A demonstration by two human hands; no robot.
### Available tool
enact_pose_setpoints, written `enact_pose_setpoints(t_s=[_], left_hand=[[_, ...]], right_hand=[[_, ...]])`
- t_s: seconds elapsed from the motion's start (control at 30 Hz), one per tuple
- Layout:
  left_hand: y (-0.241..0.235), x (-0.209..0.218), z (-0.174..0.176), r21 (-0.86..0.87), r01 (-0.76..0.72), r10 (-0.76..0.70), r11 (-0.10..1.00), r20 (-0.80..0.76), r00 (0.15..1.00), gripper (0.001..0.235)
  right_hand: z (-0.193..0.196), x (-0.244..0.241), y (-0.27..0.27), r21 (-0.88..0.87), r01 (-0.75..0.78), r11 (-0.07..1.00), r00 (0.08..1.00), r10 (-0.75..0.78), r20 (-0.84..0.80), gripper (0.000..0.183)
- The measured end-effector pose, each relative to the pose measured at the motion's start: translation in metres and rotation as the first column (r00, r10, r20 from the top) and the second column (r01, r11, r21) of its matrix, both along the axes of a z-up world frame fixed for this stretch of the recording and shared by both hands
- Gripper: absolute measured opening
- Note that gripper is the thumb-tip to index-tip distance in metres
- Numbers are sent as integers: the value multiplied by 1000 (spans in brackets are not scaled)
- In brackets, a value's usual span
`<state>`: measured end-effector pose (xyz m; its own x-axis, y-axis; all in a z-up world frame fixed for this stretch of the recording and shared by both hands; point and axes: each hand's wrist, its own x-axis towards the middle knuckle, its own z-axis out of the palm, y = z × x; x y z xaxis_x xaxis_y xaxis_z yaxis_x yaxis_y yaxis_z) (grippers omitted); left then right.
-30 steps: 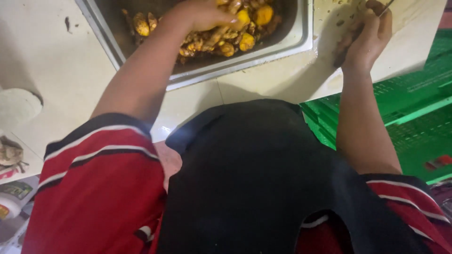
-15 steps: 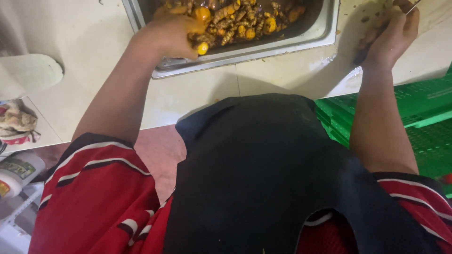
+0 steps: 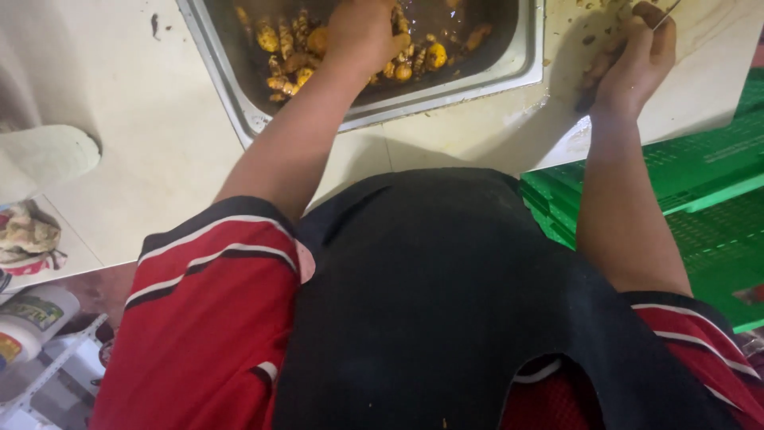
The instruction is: Cleaning and peeling turmeric roots in a basin of water using a small knife
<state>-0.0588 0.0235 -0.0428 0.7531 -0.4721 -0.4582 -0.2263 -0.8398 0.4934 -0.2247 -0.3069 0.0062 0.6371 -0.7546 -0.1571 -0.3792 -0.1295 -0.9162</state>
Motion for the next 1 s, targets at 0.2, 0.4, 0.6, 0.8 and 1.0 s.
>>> enact_pose_setpoints(t_s=[0.2, 0.4, 0.6, 0.8, 1.0], left_hand=[[-4, 0, -54, -22, -31, 34, 999, 108, 994, 20], [3, 5, -1, -27, -100, 98, 995, -57, 994, 13], [-3, 6, 62, -2, -238, 228, 971, -280, 933, 41], [-17, 16, -20, 18, 188, -188, 982, -10, 982, 52], [-12, 19, -11, -125, 14, -23, 992, -73, 997, 32]], right_hand=[[-8, -4, -6, -90, 3, 996, 1000, -3, -1, 24], [-5, -2, -2, -15, 29, 999, 999, -29, 30, 15], [0, -5, 5, 46, 16, 999, 996, -20, 82, 7], [7, 1, 8, 11, -2, 1000, 998, 2, 62, 10], [-4, 0, 1, -37, 32, 999, 999, -31, 45, 10]])
